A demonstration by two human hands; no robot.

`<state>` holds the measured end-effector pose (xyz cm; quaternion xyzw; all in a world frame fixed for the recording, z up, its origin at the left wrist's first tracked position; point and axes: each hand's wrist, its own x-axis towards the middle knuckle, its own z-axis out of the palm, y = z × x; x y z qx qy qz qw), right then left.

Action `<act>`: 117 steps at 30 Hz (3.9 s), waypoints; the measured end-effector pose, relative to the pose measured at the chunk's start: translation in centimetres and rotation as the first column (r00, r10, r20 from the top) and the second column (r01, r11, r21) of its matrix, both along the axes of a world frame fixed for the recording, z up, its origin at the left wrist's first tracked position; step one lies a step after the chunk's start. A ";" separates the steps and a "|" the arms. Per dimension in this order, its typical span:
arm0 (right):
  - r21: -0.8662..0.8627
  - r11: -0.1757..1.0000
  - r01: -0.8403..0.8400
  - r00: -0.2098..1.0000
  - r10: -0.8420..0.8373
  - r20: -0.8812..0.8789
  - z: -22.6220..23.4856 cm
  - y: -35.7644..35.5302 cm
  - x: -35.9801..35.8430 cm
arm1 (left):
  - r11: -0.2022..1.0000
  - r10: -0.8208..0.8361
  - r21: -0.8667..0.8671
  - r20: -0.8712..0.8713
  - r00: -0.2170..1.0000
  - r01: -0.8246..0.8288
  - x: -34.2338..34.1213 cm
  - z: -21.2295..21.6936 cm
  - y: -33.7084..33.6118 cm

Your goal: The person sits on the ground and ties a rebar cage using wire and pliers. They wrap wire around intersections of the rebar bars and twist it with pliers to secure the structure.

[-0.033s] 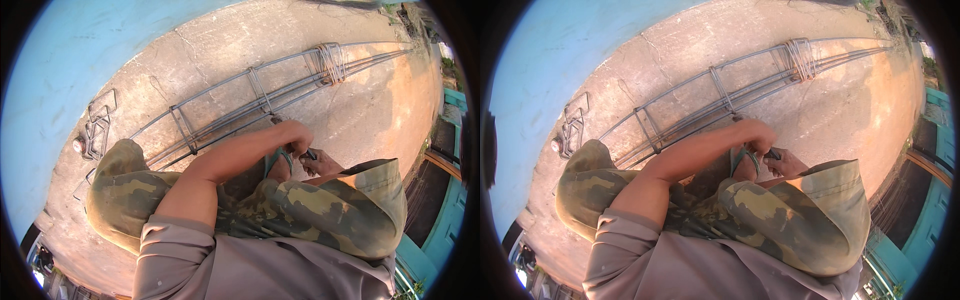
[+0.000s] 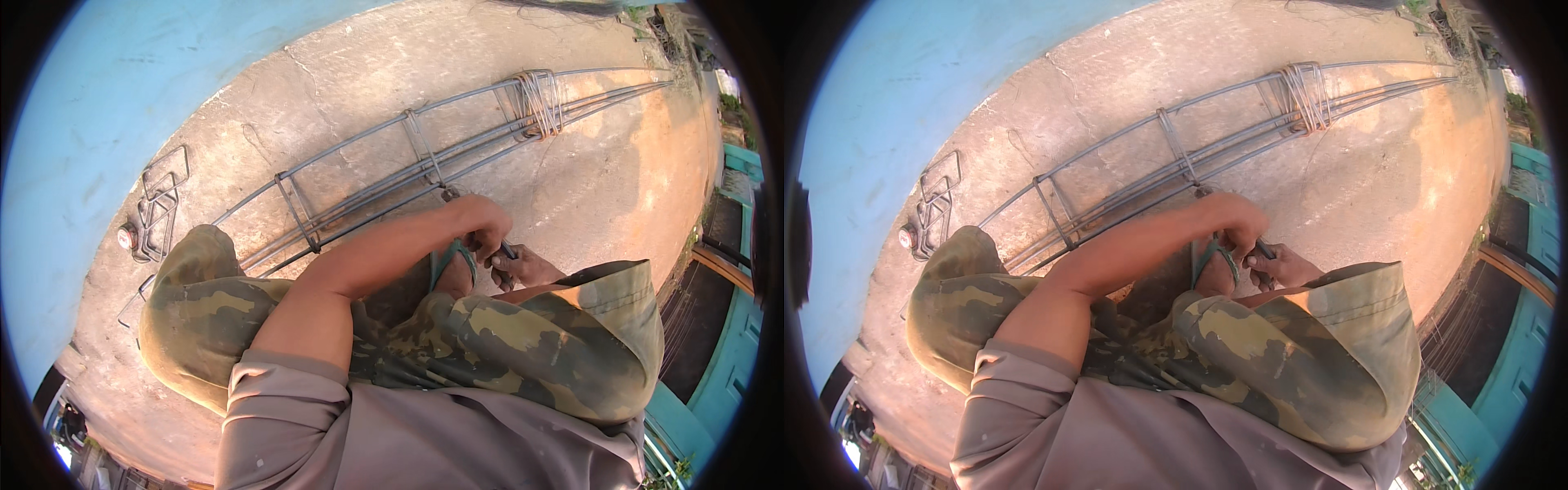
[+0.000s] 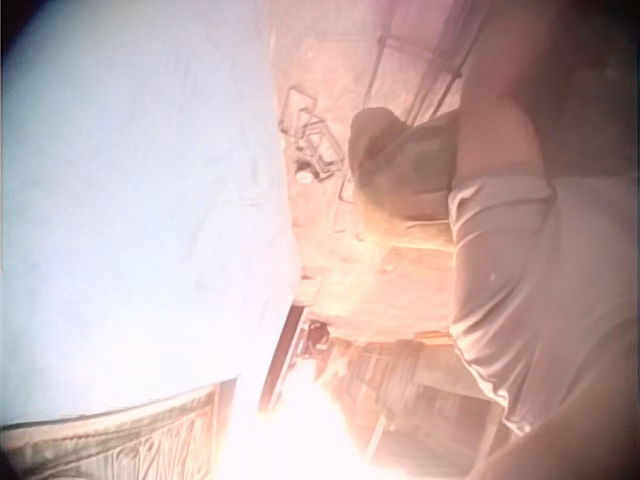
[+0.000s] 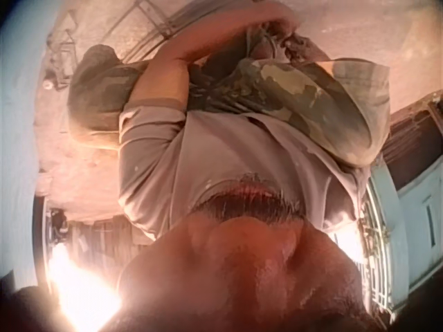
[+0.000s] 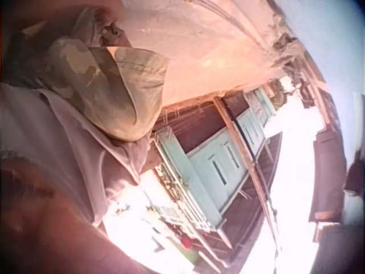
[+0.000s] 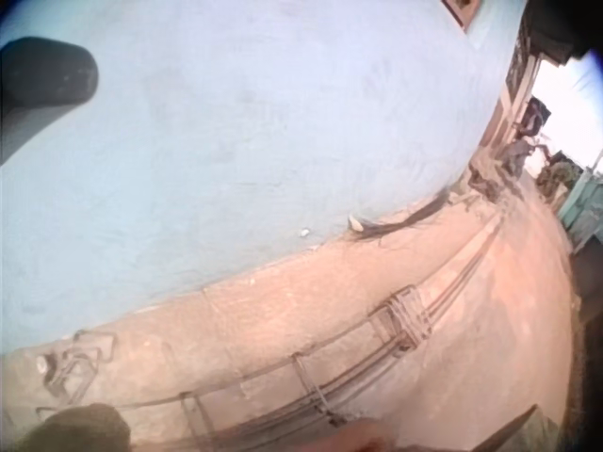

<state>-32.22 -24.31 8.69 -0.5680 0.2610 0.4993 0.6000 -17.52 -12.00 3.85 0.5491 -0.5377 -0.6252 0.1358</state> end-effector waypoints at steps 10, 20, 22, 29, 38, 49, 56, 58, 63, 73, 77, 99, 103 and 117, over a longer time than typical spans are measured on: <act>0.019 0.983 0.184 0.977 -0.185 0.105 -2.1 -0.3 -0.5 | 0.610 0.575 -0.792 0.419 0.702 -0.027 -3.6 -3.5 4.7; 0.005 0.977 0.213 0.975 -0.212 0.071 0.7 -1.7 1.4 | 0.358 0.751 -0.933 0.271 0.602 -0.026 -3.3 -5.5 3.8; -0.022 0.985 0.168 0.982 -0.166 0.090 0.8 -1.9 1.6 | 0.396 0.731 -0.917 0.285 0.620 -0.044 -3.2 -5.3 3.6; -0.069 0.996 -0.064 0.975 0.077 0.208 2.0 -2.4 2.5 | 0.266 0.830 -0.963 0.211 0.516 -0.034 -4.0 -4.5 4.4; -0.057 0.996 0.074 0.984 -0.063 0.167 3.4 -1.9 2.8 | 0.401 0.725 -0.915 0.283 0.628 -0.051 -2.5 -2.4 4.1; -0.855 0.510 -0.092 0.512 0.761 0.399 4.3 -5.3 5.2 | 0.704 0.472 -0.622 0.050 0.880 -0.342 3.3 -1.2 -0.6; -0.939 0.295 -0.174 0.350 0.910 0.221 3.6 -7.2 5.1 | 0.823 0.520 -0.112 -0.249 0.817 -0.558 3.6 -1.6 -1.9; -0.960 0.219 -0.177 0.285 0.944 0.163 3.1 -7.8 5.6 | 0.780 0.607 0.076 -0.336 0.720 -0.621 3.5 -3.3 -2.5; -0.963 0.249 -0.106 0.244 0.945 0.217 2.8 -9.4 6.9 | 0.656 0.711 -0.002 -0.335 0.618 -0.755 3.4 -3.0 -3.0; -0.797 0.593 -0.113 0.661 0.644 0.385 3.0 -11.6 9.1 | 0.340 0.849 -0.648 -0.100 0.519 -0.681 1.7 -3.4 -3.4; -0.647 0.758 0.082 0.726 0.399 0.560 7.9 -12.9 9.2 | 0.404 0.820 -0.227 -0.339 0.461 -0.886 2.3 1.3 -5.3; -0.633 0.730 -0.258 0.380 0.679 0.628 15.7 -5.9 34.0 | 0.483 0.845 -0.763 0.277 0.458 -0.429 23.3 16.6 3.5; -0.708 0.664 -0.243 0.234 0.748 0.621 13.8 -4.0 35.3 | 0.369 0.914 -0.872 0.277 0.297 -0.323 22.7 15.5 6.5; -0.790 0.608 -0.086 0.260 0.779 0.571 6.8 -4.4 36.9 | 0.152 0.501 -0.066 -0.855 0.134 -0.986 13.5 13.9 22.1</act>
